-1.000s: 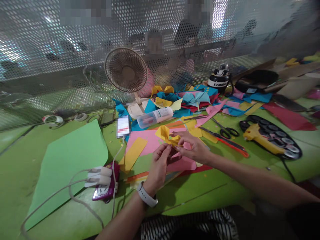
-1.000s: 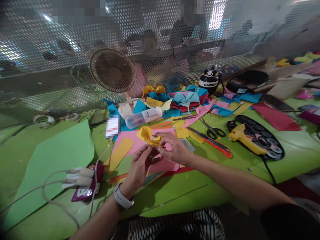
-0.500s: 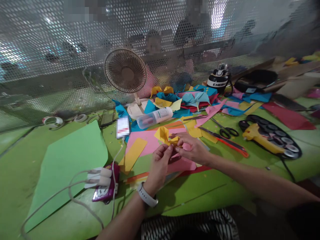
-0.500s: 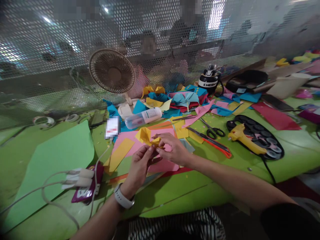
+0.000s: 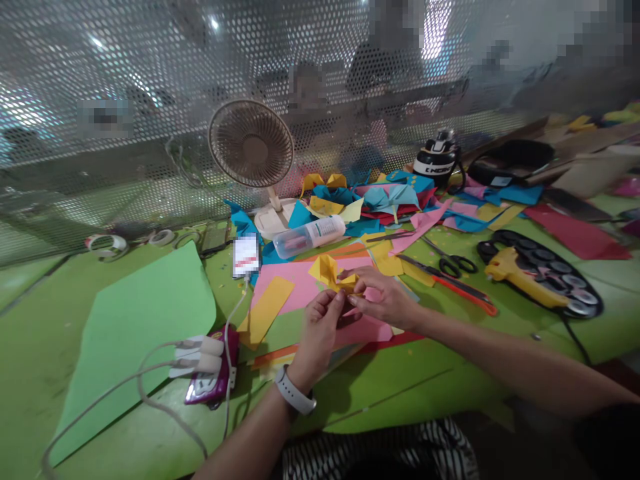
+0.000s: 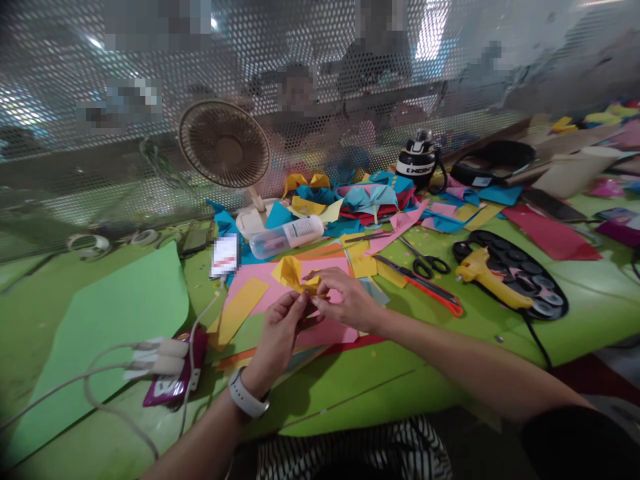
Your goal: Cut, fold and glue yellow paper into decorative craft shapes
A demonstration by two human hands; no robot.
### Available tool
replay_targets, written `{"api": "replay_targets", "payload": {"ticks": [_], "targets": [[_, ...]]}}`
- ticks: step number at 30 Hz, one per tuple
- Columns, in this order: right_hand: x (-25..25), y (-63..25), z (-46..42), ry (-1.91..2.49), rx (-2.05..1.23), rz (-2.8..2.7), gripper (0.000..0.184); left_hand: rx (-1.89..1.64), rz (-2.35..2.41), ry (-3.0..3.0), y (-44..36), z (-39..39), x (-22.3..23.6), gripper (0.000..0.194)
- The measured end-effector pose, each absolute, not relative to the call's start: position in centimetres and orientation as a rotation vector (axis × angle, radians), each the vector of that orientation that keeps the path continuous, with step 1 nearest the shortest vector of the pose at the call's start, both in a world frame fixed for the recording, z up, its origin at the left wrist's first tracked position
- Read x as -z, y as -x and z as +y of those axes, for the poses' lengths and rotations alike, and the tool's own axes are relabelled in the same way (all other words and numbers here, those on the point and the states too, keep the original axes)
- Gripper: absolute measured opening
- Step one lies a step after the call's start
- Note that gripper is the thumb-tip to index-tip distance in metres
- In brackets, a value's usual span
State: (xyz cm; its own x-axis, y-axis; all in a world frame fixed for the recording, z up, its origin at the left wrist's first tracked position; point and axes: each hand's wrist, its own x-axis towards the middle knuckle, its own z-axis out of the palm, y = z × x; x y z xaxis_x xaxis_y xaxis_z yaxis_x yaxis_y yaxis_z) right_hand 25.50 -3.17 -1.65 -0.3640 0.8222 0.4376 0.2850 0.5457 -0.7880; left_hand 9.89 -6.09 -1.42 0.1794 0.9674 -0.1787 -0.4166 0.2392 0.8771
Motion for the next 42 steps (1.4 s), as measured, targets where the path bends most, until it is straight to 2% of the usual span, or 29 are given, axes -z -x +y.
{"api": "replay_targets", "payload": {"ticks": [16, 19, 26, 35, 42], "targets": [[1.93, -25.44, -3.03, 0.895, -0.761, -1.851, 0.005, -1.181, 0.946, -0.825, -9.81, -5.77, 1.57, 0.024], [1.70, -25.69, -2.91, 0.936, -0.746, -1.636, 0.019, -1.257, 0.948, -0.870, -9.60, -5.63, 1.75, 0.020], [1.34, -25.26, -3.27, 1.052, -1.122, -1.732, 0.027, -1.328, 0.945, -0.962, -9.63, -5.75, 1.86, 0.015], [1.80, -25.01, -3.10, 1.067, -1.129, -1.709, 0.031, -1.304, 0.983, -1.055, -9.67, -5.70, 2.16, 0.015], [1.79, -25.21, -2.59, 1.032, -1.255, -1.711, 0.034, -1.232, 0.941, -0.913, -9.51, -5.38, 2.35, 0.019]]}}
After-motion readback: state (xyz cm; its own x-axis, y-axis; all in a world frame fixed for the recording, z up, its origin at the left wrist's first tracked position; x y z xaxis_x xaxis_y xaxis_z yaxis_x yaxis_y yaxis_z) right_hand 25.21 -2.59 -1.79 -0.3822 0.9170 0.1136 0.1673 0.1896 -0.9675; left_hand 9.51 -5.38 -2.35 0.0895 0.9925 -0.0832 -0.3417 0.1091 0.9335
